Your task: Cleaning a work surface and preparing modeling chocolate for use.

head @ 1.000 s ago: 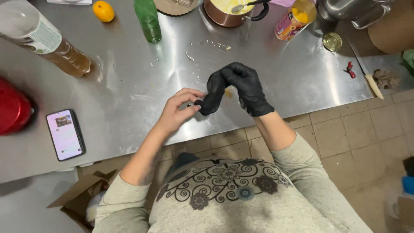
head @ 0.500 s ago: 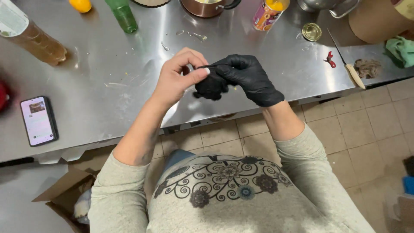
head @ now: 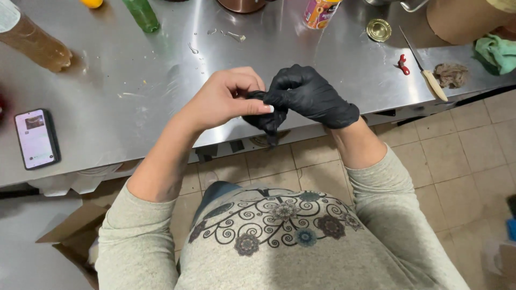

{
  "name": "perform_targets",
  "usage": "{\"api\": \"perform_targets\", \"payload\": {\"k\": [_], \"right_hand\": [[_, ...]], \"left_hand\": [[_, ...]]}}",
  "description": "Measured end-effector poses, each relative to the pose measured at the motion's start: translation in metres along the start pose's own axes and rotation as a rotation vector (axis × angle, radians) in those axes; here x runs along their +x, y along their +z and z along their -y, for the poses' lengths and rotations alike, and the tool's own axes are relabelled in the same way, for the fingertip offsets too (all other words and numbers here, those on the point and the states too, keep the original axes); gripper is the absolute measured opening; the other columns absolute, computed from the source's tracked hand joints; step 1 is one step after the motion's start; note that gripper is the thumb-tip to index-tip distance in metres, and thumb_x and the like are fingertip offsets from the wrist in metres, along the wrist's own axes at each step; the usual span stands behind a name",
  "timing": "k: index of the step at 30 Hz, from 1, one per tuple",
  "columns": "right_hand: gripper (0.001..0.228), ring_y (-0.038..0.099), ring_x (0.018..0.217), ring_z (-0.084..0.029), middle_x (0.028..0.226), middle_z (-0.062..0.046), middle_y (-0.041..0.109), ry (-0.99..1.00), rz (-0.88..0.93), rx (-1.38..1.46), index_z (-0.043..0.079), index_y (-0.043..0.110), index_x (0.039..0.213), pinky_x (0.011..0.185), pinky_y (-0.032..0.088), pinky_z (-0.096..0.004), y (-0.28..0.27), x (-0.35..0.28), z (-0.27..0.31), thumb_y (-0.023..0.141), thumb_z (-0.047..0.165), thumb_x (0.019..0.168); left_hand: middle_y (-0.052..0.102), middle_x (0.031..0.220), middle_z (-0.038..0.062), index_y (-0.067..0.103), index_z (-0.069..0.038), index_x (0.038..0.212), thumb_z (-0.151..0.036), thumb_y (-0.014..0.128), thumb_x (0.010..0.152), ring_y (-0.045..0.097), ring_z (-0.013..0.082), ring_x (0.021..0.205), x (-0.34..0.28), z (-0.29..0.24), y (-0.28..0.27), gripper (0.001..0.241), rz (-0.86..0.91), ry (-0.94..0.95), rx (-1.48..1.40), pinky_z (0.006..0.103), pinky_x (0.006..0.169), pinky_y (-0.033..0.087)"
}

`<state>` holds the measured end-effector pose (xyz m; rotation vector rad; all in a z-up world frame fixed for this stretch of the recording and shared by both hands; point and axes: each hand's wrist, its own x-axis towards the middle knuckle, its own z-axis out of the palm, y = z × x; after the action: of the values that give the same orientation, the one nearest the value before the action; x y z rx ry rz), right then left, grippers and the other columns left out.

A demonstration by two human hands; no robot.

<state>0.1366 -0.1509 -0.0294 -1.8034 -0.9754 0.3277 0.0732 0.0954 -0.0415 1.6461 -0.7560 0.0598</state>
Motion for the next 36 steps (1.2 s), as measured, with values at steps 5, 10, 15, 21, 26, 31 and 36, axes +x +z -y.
{"api": "perform_targets", "payload": {"k": [5, 10, 15, 21, 26, 31, 36], "right_hand": [[0.025, 0.064, 0.087, -0.019, 0.09, -0.006, 0.067, -0.135, 0.185, 0.014, 0.002, 0.069, 0.091, 0.081, 0.051, -0.033, -0.015, -0.001, -0.006, 0.071, 0.025, 0.1], [0.035, 0.06, 0.102, -0.022, 0.106, -0.008, 0.065, -0.285, 0.216, 0.287, 0.003, 0.064, 0.092, 0.094, 0.049, -0.033, -0.003, -0.021, 0.012, 0.069, 0.035, 0.107], [0.036, 0.056, 0.088, -0.011, 0.091, 0.001, 0.063, 0.075, 0.138, 0.739, 0.006, 0.063, 0.091, 0.082, 0.046, -0.028, 0.011, -0.038, -0.015, 0.073, 0.039, 0.101], [0.027, 0.052, 0.083, -0.005, 0.087, 0.007, 0.061, 0.179, 0.11, 0.518, 0.006, 0.064, 0.093, 0.073, 0.043, -0.023, 0.01, -0.035, -0.02, 0.076, 0.03, 0.096], [0.021, 0.053, 0.074, -0.004, 0.081, 0.007, 0.063, 0.306, 0.082, 0.438, 0.006, 0.067, 0.089, 0.065, 0.043, -0.022, 0.015, -0.031, -0.026, 0.075, 0.025, 0.094], [0.024, 0.048, 0.077, -0.004, 0.081, 0.007, 0.057, 0.23, 0.084, 0.435, 0.006, 0.064, 0.085, 0.067, 0.041, -0.022, 0.013, -0.033, -0.033, 0.076, 0.022, 0.097], [0.022, 0.051, 0.076, -0.003, 0.079, 0.008, 0.059, 0.224, 0.114, 0.394, 0.005, 0.064, 0.084, 0.068, 0.044, -0.023, 0.027, -0.029, -0.013, 0.073, 0.021, 0.097]], "left_hand": [[0.049, 0.073, -0.008, 0.058, -0.008, 0.085, -0.023, 0.072, 0.103, 0.037, 0.0025, 0.063, -0.018, 0.025, 0.001, 0.027, 0.045, -0.453, -0.745, 0.021, 0.055, 0.028], [0.052, 0.082, -0.01, 0.059, -0.01, 0.09, -0.026, 0.069, 0.103, 0.046, 0.002, 0.078, -0.023, 0.035, 0.022, 0.023, 0.027, -0.357, -0.745, 0.0206, 0.07, 0.036], [0.065, 0.092, -0.006, 0.063, -0.008, 0.101, -0.024, 0.075, 0.093, 0.058, 0.0048, 0.087, -0.022, 0.01, 0.025, 0.021, 0.137, -0.297, -0.706, 0.0219, 0.079, 0.045], [0.065, 0.089, -0.004, 0.067, -0.007, 0.095, -0.019, 0.076, 0.093, 0.057, 0.0066, 0.085, -0.026, -0.004, 0.025, 0.015, 0.074, -0.385, -0.511, 0.0245, 0.079, 0.047], [0.06, 0.083, -0.001, 0.058, -0.007, 0.07, -0.018, 0.076, 0.098, 0.056, 0.0136, 0.094, -0.03, -0.012, 0.027, 0.035, -0.053, 0.029, -0.37, 0.0264, 0.094, 0.044], [0.062, 0.076, -0.001, 0.069, -0.007, 0.082, -0.026, 0.064, 0.101, 0.054, 0.0098, 0.07, -0.034, 0.005, 0.04, 0.027, -0.078, -0.382, -0.721, 0.0261, 0.068, 0.043], [0.07, 0.076, -0.001, 0.075, -0.007, 0.098, -0.021, 0.059, 0.095, 0.064, 0.0078, 0.064, -0.025, -0.002, 0.024, 0.022, 0.281, -0.652, -0.502, 0.0229, 0.052, 0.051]]}}
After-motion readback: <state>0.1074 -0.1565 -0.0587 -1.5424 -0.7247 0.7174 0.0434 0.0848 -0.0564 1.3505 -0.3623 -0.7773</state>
